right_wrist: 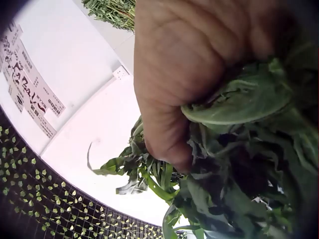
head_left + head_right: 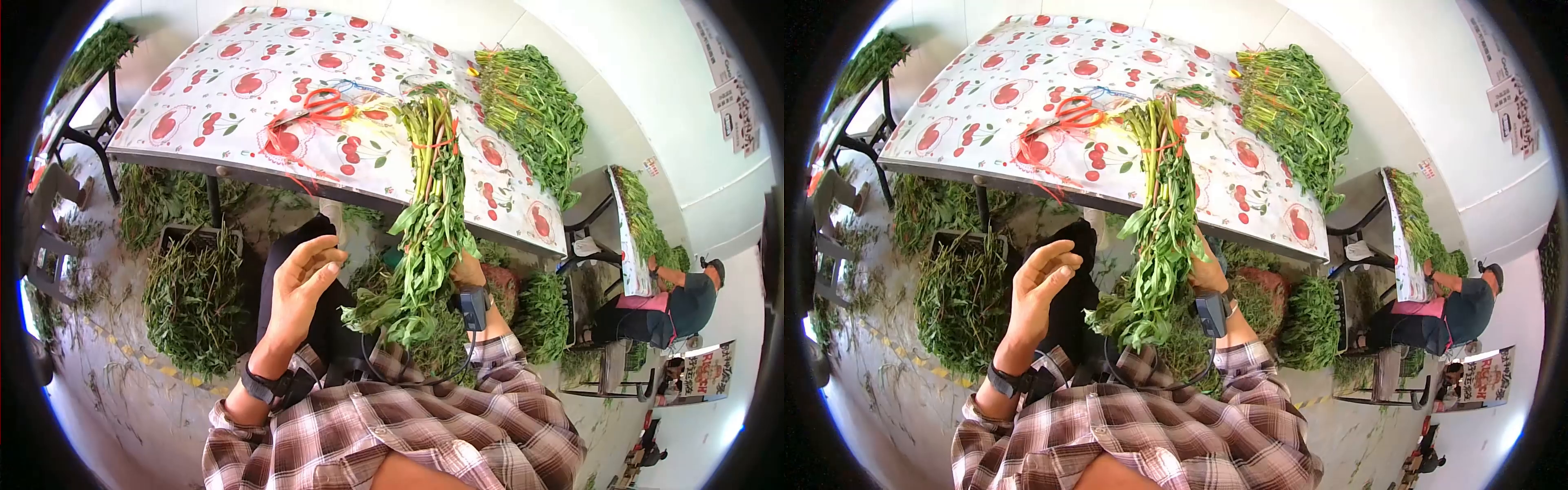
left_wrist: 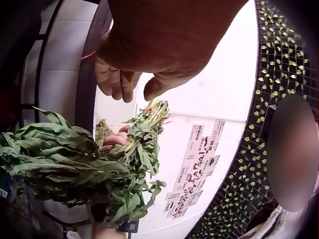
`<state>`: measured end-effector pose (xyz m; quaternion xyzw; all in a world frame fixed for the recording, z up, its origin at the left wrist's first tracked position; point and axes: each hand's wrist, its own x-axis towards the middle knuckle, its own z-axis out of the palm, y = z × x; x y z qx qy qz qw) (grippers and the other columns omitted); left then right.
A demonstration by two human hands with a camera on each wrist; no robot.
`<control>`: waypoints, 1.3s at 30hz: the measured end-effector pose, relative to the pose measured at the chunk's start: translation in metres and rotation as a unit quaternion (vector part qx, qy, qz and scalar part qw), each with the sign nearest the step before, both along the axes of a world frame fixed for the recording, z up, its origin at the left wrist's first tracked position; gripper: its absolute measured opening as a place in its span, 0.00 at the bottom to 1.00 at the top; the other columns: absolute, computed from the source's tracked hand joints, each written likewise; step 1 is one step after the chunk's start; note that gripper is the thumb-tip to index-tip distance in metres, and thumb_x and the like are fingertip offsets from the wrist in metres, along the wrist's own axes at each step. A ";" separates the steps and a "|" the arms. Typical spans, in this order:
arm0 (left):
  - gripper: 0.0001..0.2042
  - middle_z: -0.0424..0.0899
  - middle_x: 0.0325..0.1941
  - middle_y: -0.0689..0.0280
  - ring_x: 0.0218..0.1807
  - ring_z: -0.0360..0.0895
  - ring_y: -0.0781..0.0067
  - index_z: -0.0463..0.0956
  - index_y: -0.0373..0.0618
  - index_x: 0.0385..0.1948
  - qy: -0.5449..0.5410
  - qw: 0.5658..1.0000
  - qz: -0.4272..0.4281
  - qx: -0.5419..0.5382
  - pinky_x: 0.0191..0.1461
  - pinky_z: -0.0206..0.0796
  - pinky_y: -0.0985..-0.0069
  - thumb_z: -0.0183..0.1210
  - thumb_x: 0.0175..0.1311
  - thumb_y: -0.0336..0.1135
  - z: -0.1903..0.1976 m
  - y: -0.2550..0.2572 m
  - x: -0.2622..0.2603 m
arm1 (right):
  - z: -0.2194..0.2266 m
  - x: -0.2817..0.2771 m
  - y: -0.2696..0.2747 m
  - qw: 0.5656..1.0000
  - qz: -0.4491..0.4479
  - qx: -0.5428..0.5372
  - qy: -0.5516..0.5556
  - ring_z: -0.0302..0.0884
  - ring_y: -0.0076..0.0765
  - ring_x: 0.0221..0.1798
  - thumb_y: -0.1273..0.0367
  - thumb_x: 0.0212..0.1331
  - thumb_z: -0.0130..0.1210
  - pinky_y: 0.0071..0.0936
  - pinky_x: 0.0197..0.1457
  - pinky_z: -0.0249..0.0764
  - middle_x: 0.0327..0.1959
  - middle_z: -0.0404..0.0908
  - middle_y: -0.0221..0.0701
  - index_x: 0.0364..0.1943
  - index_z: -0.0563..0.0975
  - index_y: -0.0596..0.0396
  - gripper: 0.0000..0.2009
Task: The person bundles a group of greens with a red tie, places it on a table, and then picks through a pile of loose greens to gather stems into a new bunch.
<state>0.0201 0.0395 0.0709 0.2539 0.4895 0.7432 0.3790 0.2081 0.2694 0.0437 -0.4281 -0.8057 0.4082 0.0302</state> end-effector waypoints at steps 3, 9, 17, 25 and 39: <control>0.16 0.78 0.42 0.65 0.47 0.72 0.79 0.69 0.37 0.50 0.019 1.000 -0.007 -0.006 0.53 0.62 0.81 0.54 0.59 0.27 0.001 0.001 -0.001 | -0.006 0.002 -0.006 0.972 0.067 0.039 0.223 0.64 0.24 0.56 0.71 0.62 0.49 0.23 0.58 0.63 0.60 0.64 0.29 0.65 0.55 0.54 0.27; 0.14 0.79 0.40 0.66 0.44 0.73 0.80 0.71 0.38 0.48 0.038 0.999 -0.003 -0.019 0.51 0.63 0.81 0.54 0.59 0.27 0.004 0.003 -0.001 | 0.035 -0.007 -0.023 0.886 0.019 -0.190 0.423 0.66 0.23 0.52 0.73 0.54 0.56 0.23 0.55 0.64 0.54 0.69 0.28 0.62 0.59 0.57 0.30; 0.12 0.80 0.36 0.64 0.42 0.75 0.77 0.73 0.35 0.44 0.053 0.997 -0.003 -0.046 0.51 0.65 0.80 0.53 0.58 0.26 0.000 0.000 -0.004 | 0.074 0.018 0.011 0.963 0.036 -0.046 0.263 0.68 0.23 0.40 0.78 0.33 0.54 0.20 0.48 0.64 0.41 0.74 0.27 0.52 0.68 0.63 0.31; 0.12 0.80 0.33 0.65 0.36 0.74 0.79 0.74 0.35 0.42 0.021 0.992 0.058 -0.111 0.44 0.65 0.81 0.55 0.59 0.30 -0.037 -0.040 -0.022 | 0.155 0.068 0.086 0.953 0.020 0.285 0.102 0.75 0.33 0.45 0.74 0.34 0.57 0.25 0.52 0.67 0.41 0.78 0.38 0.53 0.68 0.59 0.31; 0.13 0.80 0.33 0.66 0.36 0.74 0.81 0.73 0.36 0.43 -0.029 0.981 0.082 -0.175 0.44 0.65 0.82 0.56 0.59 0.32 -0.066 -0.044 -0.026 | 0.126 0.044 0.271 0.778 0.000 0.586 -0.226 0.55 0.42 0.62 0.74 0.34 0.60 0.50 0.56 0.60 0.60 0.62 0.27 0.56 0.68 0.36 0.35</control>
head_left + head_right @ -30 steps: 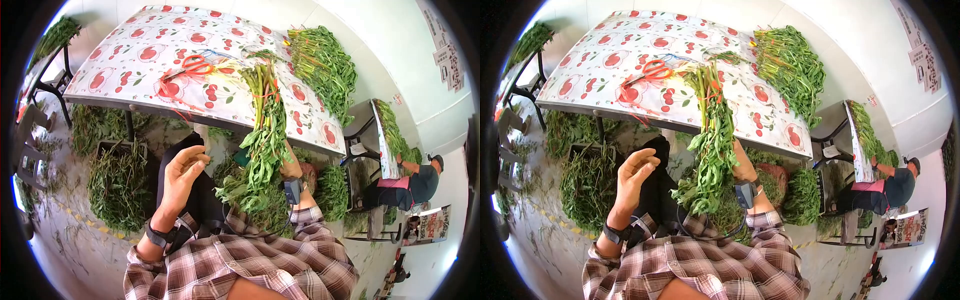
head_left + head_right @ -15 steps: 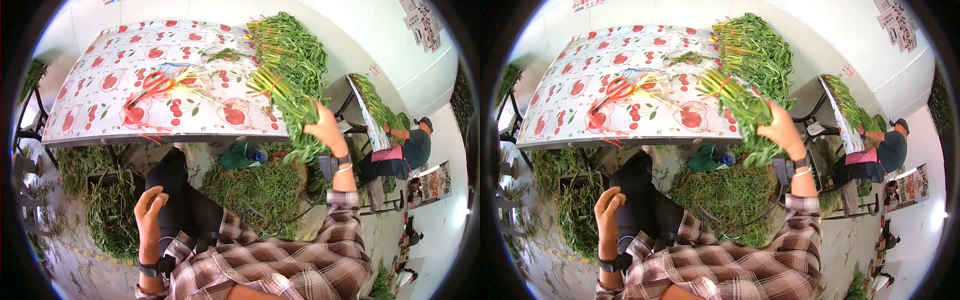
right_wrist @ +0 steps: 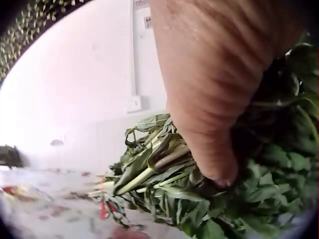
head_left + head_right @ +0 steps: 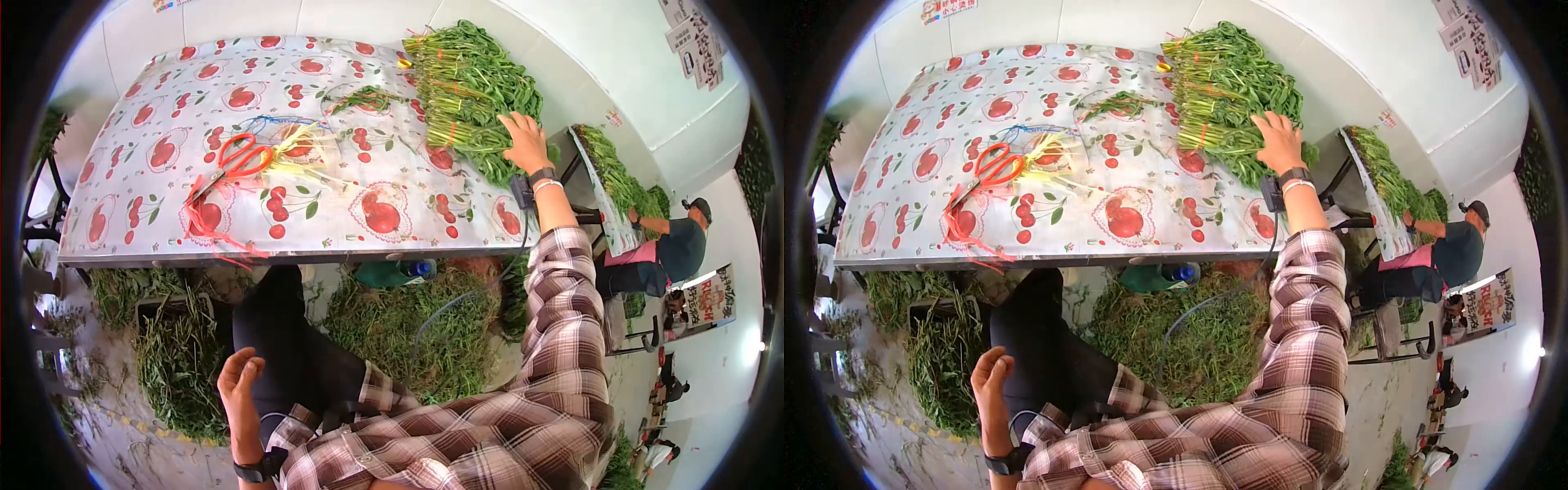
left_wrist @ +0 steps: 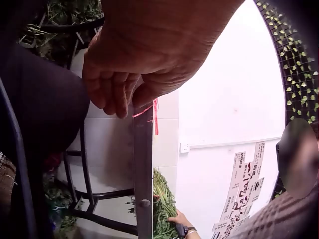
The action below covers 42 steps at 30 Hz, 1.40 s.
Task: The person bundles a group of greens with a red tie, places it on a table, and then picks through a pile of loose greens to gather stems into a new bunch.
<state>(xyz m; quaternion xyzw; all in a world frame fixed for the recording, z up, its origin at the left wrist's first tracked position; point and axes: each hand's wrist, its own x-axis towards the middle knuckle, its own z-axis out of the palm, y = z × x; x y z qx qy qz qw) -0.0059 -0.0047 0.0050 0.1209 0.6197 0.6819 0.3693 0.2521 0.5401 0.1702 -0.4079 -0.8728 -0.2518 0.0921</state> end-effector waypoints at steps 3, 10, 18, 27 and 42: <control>0.12 0.80 0.34 0.67 0.35 0.75 0.81 0.74 0.37 0.43 -0.006 1.000 -0.009 -0.013 0.43 0.66 0.83 0.56 0.59 0.33 -0.004 0.000 -0.002 | -0.013 -0.001 0.002 0.998 -0.003 0.040 0.053 0.58 0.42 0.60 0.75 0.35 0.58 0.45 0.55 0.60 0.57 0.64 0.28 0.55 0.69 0.39 0.33; 0.12 0.80 0.33 0.67 0.36 0.74 0.81 0.73 0.37 0.43 -0.026 0.998 -0.039 -0.048 0.42 0.65 0.83 0.56 0.59 0.32 -0.015 0.012 -0.009 | -0.015 0.003 -0.065 0.996 0.014 0.032 0.082 0.62 0.40 0.54 0.71 0.38 0.59 0.41 0.53 0.60 0.53 0.67 0.28 0.52 0.71 0.43 0.29; 0.12 0.80 0.33 0.67 0.35 0.74 0.82 0.74 0.38 0.43 -0.026 0.996 -0.039 -0.076 0.41 0.65 0.83 0.55 0.59 0.33 -0.019 0.022 -0.011 | -0.046 0.006 -0.051 0.985 -0.029 -0.111 0.127 0.69 0.49 0.46 0.67 0.44 0.62 0.40 0.43 0.70 0.46 0.65 0.39 0.55 0.65 0.55 0.30; 0.13 0.80 0.33 0.65 0.36 0.74 0.80 0.73 0.35 0.43 -0.026 0.993 -0.031 -0.113 0.41 0.65 0.83 0.55 0.59 0.33 -0.014 0.035 -0.017 | -0.056 0.000 0.012 0.986 -0.005 -0.124 0.111 0.68 0.55 0.49 0.74 0.42 0.61 0.42 0.48 0.69 0.48 0.64 0.45 0.50 0.68 0.60 0.26; 0.14 0.80 0.33 0.66 0.36 0.74 0.80 0.73 0.35 0.43 -0.004 0.997 -0.040 -0.065 0.42 0.65 0.83 0.55 0.59 0.34 -0.007 0.001 -0.006 | -0.025 -0.021 -0.026 0.988 -0.050 -0.093 0.112 0.69 0.46 0.50 0.64 0.47 0.58 0.38 0.49 0.69 0.46 0.68 0.40 0.53 0.69 0.54 0.25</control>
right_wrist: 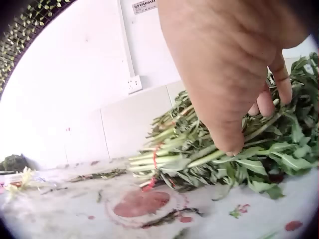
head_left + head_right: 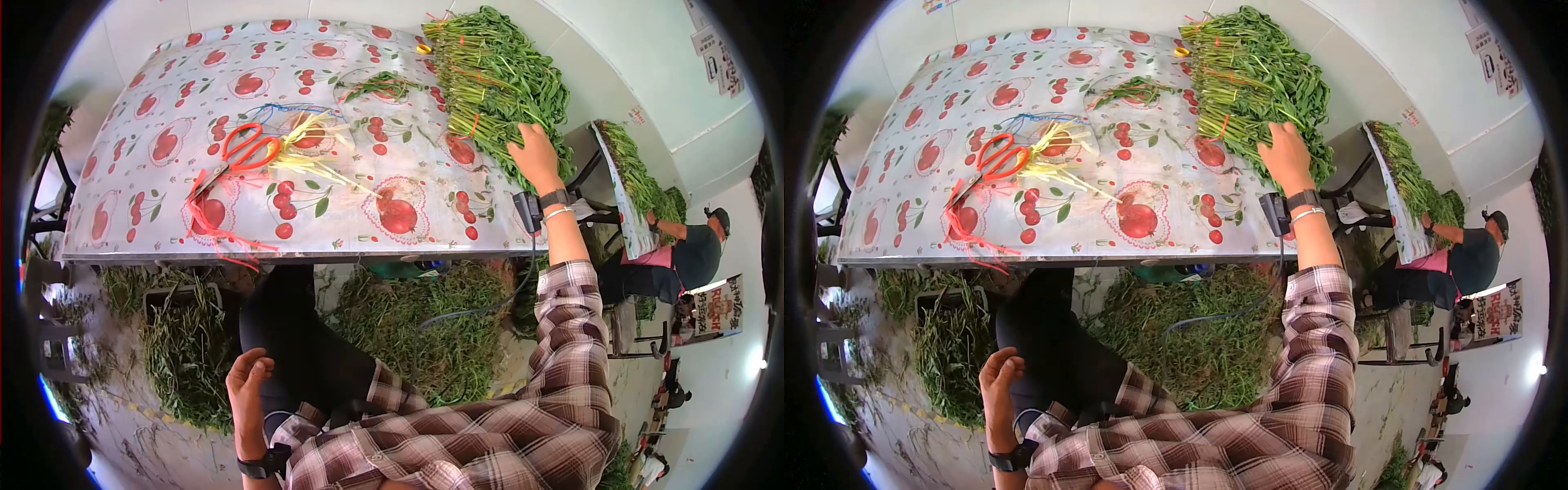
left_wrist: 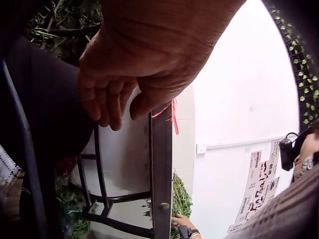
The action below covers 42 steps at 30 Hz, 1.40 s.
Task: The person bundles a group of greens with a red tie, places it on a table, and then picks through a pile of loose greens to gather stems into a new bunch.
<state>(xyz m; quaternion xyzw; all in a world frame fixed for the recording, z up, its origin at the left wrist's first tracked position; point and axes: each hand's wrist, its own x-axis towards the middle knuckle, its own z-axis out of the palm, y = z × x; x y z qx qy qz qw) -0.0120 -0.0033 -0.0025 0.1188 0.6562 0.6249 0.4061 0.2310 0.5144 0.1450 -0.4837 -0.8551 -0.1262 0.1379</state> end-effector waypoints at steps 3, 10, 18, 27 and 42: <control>0.14 0.80 0.33 0.66 0.36 0.74 0.80 0.73 0.36 0.43 0.002 1.000 0.009 -0.010 0.41 0.65 0.83 0.55 0.59 0.35 0.003 -0.004 0.000 | -0.008 -0.011 0.005 0.990 0.113 -0.031 0.084 0.68 0.48 0.49 0.66 0.48 0.57 0.36 0.50 0.68 0.46 0.68 0.40 0.53 0.69 0.54 0.24; 0.13 0.80 0.36 0.64 0.40 0.75 0.78 0.74 0.35 0.42 -0.001 1.000 0.014 -0.009 0.44 0.66 0.81 0.55 0.58 0.32 0.009 -0.009 0.000 | -0.023 -0.016 0.035 0.968 0.251 -0.028 -0.008 0.66 0.47 0.54 0.73 0.45 0.53 0.36 0.58 0.63 0.48 0.72 0.43 0.53 0.71 0.52 0.24; 0.13 0.80 0.36 0.63 0.41 0.76 0.76 0.73 0.33 0.42 -0.046 0.995 0.058 0.063 0.47 0.67 0.79 0.54 0.57 0.31 -0.006 -0.027 0.001 | -0.031 -0.005 0.065 0.974 0.208 -0.050 -0.080 0.58 0.48 0.62 0.71 0.52 0.52 0.38 0.63 0.56 0.60 0.60 0.44 0.59 0.65 0.52 0.26; 0.14 0.80 0.35 0.66 0.36 0.74 0.80 0.74 0.39 0.44 -0.028 0.978 0.201 -0.050 0.41 0.66 0.82 0.54 0.59 0.35 -0.095 -0.124 -0.050 | -0.034 -0.071 -0.122 0.935 0.299 -0.110 0.156 0.70 0.29 0.41 0.71 0.58 0.50 0.24 0.43 0.68 0.45 0.71 0.35 0.44 0.73 0.59 0.11; 0.16 0.79 0.33 0.66 0.30 0.73 0.78 0.76 0.37 0.43 -0.059 0.924 0.339 -0.166 0.30 0.64 0.82 0.58 0.52 0.32 -0.245 -0.187 -0.086 | -0.061 -0.150 -0.231 0.899 0.349 -0.218 0.152 0.64 0.28 0.29 0.71 0.61 0.48 0.24 0.35 0.62 0.24 0.69 0.31 0.25 0.70 0.63 0.10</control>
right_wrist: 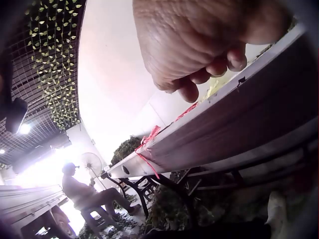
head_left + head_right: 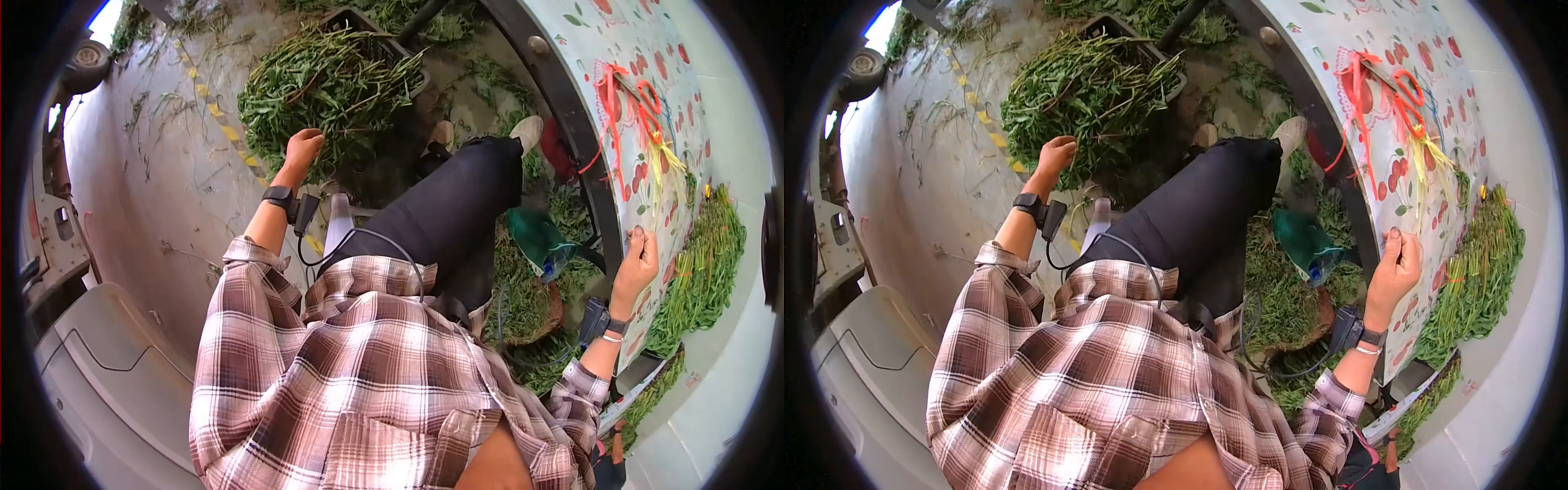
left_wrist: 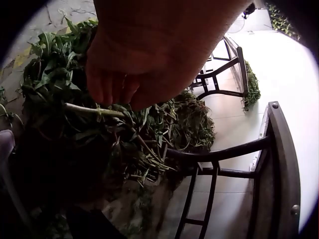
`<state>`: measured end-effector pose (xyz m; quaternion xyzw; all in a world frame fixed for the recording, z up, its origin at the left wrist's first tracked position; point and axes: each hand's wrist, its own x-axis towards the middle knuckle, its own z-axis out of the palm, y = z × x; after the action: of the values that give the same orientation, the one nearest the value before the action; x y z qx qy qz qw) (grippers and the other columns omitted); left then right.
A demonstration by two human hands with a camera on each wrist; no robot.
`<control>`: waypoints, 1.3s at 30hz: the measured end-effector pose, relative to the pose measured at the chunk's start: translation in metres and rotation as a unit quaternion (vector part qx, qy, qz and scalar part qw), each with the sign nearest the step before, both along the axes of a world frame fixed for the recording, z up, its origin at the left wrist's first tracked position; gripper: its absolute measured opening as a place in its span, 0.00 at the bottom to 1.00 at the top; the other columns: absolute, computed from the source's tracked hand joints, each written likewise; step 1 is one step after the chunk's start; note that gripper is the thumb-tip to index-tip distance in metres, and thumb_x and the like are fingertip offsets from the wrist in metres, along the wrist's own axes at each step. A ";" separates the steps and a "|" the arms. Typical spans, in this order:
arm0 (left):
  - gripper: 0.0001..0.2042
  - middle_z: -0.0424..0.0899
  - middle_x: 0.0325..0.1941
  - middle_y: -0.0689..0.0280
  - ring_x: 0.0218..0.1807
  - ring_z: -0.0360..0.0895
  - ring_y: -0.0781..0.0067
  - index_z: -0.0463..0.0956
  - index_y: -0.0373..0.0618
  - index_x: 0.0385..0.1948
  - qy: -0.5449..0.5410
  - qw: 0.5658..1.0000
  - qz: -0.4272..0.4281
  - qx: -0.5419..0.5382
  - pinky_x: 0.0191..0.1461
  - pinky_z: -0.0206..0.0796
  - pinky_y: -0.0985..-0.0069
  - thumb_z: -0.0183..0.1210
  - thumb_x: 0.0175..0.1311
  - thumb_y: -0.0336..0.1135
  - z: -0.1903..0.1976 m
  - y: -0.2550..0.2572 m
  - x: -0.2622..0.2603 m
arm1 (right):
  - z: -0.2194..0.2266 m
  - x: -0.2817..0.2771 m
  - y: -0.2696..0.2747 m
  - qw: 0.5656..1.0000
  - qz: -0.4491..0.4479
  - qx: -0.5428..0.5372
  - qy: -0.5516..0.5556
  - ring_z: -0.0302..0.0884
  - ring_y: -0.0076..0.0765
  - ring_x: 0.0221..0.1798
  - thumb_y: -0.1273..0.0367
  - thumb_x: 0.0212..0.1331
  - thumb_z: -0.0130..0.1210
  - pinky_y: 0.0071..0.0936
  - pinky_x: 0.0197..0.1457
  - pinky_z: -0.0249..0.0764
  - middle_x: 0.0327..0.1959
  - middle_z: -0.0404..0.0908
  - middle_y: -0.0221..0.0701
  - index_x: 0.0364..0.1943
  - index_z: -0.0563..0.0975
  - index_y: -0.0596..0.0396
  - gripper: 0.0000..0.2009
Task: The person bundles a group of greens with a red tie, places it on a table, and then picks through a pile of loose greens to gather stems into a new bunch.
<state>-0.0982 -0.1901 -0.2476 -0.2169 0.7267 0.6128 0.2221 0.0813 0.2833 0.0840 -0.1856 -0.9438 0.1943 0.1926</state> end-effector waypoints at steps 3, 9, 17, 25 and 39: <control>0.18 0.78 0.38 0.66 0.36 0.74 0.78 0.72 0.39 0.48 -0.048 0.998 -0.043 0.013 0.36 0.66 0.82 0.57 0.54 0.33 -0.010 -0.007 0.005 | -0.010 -0.002 0.011 1.000 -0.021 0.003 -0.009 0.64 0.28 0.29 0.68 0.62 0.48 0.24 0.35 0.63 0.23 0.70 0.31 0.26 0.71 0.62 0.11; 0.21 0.79 0.43 0.57 0.39 0.76 0.70 0.72 0.35 0.48 0.005 0.998 0.007 -0.064 0.40 0.68 0.78 0.59 0.50 0.32 -0.021 -0.001 0.020 | -0.015 -0.003 0.007 0.999 -0.046 0.017 0.021 0.63 0.27 0.28 0.68 0.61 0.49 0.24 0.34 0.61 0.21 0.67 0.30 0.24 0.69 0.62 0.12; 0.26 0.80 0.42 0.55 0.45 0.77 0.60 0.72 0.37 0.47 0.036 0.962 -0.110 -0.246 0.49 0.67 0.70 0.62 0.44 0.40 -0.027 0.006 0.017 | -0.016 -0.007 0.003 0.999 -0.032 0.014 0.029 0.52 0.25 0.25 0.69 0.60 0.50 0.23 0.30 0.55 0.18 0.56 0.26 0.22 0.65 0.60 0.13; 0.19 0.82 0.30 0.64 0.35 0.79 0.68 0.75 0.46 0.45 0.080 0.956 -0.126 -0.252 0.41 0.68 0.74 0.59 0.48 0.37 0.007 0.000 0.007 | -0.014 -0.011 -0.004 0.998 -0.015 0.046 0.042 0.52 0.26 0.25 0.69 0.60 0.50 0.24 0.31 0.55 0.17 0.57 0.27 0.22 0.65 0.59 0.12; 0.08 0.76 0.23 0.70 0.25 0.68 0.84 0.77 0.38 0.33 -0.009 0.990 -0.138 -0.019 0.29 0.58 0.85 0.51 0.58 0.32 0.070 -0.047 -0.016 | -0.012 -0.011 -0.008 0.996 -0.005 0.072 0.062 0.52 0.21 0.22 0.68 0.60 0.50 0.22 0.26 0.55 0.16 0.59 0.26 0.22 0.66 0.58 0.12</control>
<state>-0.1144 -0.2375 -0.1772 -0.1241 0.7591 0.5603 0.3073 0.0702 0.2757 0.0725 -0.1633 -0.9407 0.1364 0.2641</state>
